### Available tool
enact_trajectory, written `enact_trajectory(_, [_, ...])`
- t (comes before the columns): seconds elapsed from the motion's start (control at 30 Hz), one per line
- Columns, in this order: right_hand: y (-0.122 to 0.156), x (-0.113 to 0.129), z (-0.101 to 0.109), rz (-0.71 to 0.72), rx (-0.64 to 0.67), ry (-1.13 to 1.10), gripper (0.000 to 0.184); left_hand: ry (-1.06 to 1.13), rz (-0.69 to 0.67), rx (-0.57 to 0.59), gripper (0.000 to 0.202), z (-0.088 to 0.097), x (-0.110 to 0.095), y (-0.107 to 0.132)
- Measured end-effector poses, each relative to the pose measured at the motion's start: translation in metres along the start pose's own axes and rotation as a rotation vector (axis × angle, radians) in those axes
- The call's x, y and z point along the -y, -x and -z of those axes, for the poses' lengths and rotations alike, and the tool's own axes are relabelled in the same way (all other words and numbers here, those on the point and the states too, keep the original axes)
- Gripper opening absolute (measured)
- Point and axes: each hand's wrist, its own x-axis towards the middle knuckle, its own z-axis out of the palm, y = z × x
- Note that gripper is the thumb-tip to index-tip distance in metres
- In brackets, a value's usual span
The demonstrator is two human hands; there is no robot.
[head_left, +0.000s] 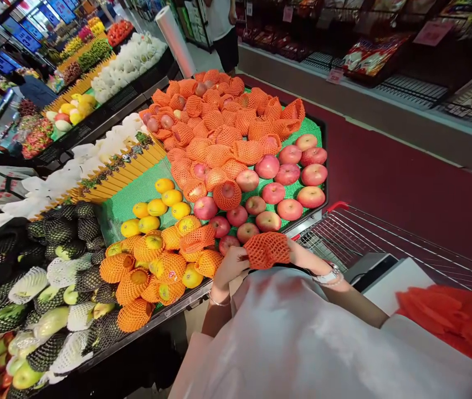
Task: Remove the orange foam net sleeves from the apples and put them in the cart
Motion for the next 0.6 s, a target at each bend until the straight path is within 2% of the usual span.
enact_trajectory(0.07, [-0.006, -0.001, 0.004, -0.056, -0.020, -0.069, 0.017, -0.014, -0.061, -0.034, 0.029, -0.009, 0.001, 0.001])
enact_trajectory(0.2, [-0.013, -0.007, 0.023, -0.108, -0.166, -0.062, 0.021, -0.003, -0.120, -0.142, 0.027, -0.027, 0.011, -0.004])
enact_trajectory(0.27, [-0.013, -0.010, 0.031, -0.112, -0.164, -0.060, 0.016, 0.040, -0.122, -0.165, 0.024, -0.034, 0.019, -0.008])
enact_trajectory(0.33, [-0.013, -0.010, 0.033, -0.110, -0.082, -0.049, 0.020, 0.049, -0.122, -0.197, 0.021, -0.040, 0.027, -0.010])
enact_trajectory(0.47, [-0.013, 0.000, 0.021, -0.062, 0.156, -0.052, 0.056, 0.065, -0.115, -0.367, 0.029, -0.050, 0.045, -0.011])
enact_trajectory(0.6, [-0.012, 0.010, 0.002, -0.032, 0.321, -0.095, 0.061, 0.123, -0.048, -0.585, 0.037, -0.055, 0.063, -0.010])
